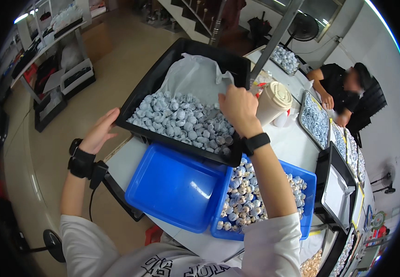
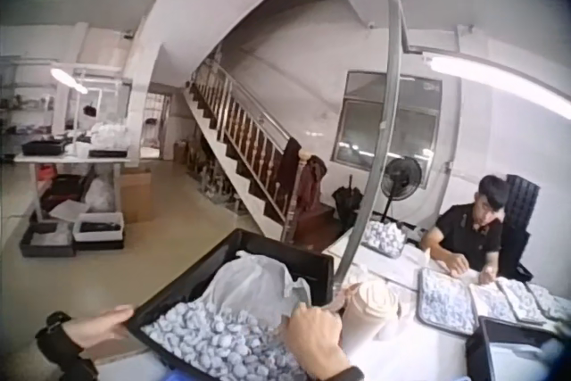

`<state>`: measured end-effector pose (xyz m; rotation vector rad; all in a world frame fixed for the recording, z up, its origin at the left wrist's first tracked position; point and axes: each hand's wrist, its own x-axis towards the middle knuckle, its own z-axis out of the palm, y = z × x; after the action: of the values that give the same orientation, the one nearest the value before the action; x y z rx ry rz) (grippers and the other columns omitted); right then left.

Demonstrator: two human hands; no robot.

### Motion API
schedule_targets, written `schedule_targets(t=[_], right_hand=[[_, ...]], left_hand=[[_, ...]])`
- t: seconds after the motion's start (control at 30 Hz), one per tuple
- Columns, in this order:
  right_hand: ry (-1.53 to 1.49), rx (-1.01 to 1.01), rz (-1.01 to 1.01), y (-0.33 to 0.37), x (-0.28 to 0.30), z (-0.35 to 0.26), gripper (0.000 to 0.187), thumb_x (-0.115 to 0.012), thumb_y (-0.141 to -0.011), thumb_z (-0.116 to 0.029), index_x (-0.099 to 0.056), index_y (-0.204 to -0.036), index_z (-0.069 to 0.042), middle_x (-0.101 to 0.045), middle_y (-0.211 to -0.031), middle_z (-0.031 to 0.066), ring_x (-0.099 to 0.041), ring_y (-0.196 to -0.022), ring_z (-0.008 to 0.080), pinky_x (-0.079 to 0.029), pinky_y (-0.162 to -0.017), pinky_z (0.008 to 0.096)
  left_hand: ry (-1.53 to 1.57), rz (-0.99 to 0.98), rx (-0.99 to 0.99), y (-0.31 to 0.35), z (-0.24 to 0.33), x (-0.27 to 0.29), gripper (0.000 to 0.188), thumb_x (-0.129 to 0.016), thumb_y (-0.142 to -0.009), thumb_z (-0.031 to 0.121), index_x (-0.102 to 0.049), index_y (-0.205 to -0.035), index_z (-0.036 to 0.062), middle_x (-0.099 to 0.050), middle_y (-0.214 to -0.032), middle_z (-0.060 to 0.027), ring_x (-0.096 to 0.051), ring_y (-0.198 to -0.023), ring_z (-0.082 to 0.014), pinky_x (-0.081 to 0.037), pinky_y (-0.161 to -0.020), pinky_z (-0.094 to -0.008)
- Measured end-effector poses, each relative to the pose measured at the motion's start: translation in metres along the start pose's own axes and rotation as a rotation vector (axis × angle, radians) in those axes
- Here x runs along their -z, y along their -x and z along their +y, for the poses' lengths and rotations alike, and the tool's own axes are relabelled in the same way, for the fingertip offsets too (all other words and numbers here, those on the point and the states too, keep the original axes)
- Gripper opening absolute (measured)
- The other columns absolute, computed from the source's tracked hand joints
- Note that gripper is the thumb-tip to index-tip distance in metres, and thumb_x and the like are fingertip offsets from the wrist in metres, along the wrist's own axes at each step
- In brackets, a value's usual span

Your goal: The person assembles small doll heads by applying glue to the base of a head and attaching a separate hairpiece. They handle the items one at a time, picking them from a blue tray and placing the finished units into a black tray. The process involves repetitive manual manipulation of small plastic components.

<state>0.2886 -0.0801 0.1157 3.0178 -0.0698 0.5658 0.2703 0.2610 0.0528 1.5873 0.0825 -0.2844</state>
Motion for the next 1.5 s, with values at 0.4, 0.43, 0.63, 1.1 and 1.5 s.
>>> schedule_targets(t=[0.4, 0.43, 0.63, 1.1, 1.5], right_hand=[[-0.102, -0.22, -0.23, 0.048, -0.015, 0.049, 0.034, -0.053, -0.081, -0.031, -0.065, -0.081, 0.0, -0.066, -0.077, 0.0155, -0.065, -0.068, 0.0281, -0.051, -0.061, 0.0355], [-0.245, -0.307, -0.327, 0.045, -0.017, 0.053, 0.036, -0.053, -0.081, -0.032, -0.064, -0.08, 0.002, -0.065, -0.076, 0.0167, -0.065, -0.069, 0.0286, -0.051, -0.062, 0.0364], [-0.725, -0.434, -0.429, 0.046, -0.046, 0.061, 0.043, -0.054, -0.079, -0.035, -0.06, -0.079, 0.008, -0.063, -0.075, 0.0213, -0.064, -0.07, 0.0303, -0.05, -0.067, 0.0386], [-0.263, -0.031, -0.239, 0.045, 0.024, 0.011, 0.037, -0.061, -0.076, -0.037, -0.06, -0.074, -0.001, -0.063, -0.07, 0.0172, -0.063, -0.067, 0.0314, -0.047, -0.064, 0.039], [-0.537, 0.4, -0.168, 0.036, 0.009, -0.038, 0.067, -0.063, -0.071, -0.052, -0.046, -0.119, -0.008, -0.043, -0.112, 0.0198, -0.044, -0.105, 0.0394, -0.04, -0.087, 0.0466]], left_hand=[[0.413, -0.109, -0.113, -0.027, -0.006, -0.039, 0.051, -0.046, -0.069, -0.003, -0.047, -0.12, 0.0023, -0.054, -0.104, -0.0055, -0.052, -0.088, -0.015, -0.043, -0.076, -0.0292], [0.406, -0.117, -0.155, -0.031, -0.004, -0.037, 0.052, -0.046, -0.069, -0.004, -0.047, -0.12, 0.002, -0.054, -0.105, -0.0056, -0.052, -0.089, -0.015, -0.043, -0.077, -0.0287], [0.357, -0.089, -0.315, -0.037, 0.015, -0.023, 0.056, -0.045, -0.066, -0.004, -0.045, -0.122, -0.0011, -0.054, -0.11, -0.0076, -0.051, -0.095, -0.0168, -0.039, -0.085, -0.0273], [0.295, 0.002, -0.562, -0.018, 0.039, 0.028, 0.063, -0.046, -0.063, -0.001, -0.041, -0.125, -0.0052, -0.052, -0.117, -0.0123, -0.051, -0.104, -0.0213, -0.037, -0.092, -0.0303], [0.396, 0.088, -0.619, -0.037, 0.045, 0.014, 0.056, -0.048, -0.06, 0.002, -0.05, -0.115, -0.0063, -0.06, -0.098, -0.0084, -0.056, -0.086, -0.0163, -0.04, -0.082, -0.0244]])
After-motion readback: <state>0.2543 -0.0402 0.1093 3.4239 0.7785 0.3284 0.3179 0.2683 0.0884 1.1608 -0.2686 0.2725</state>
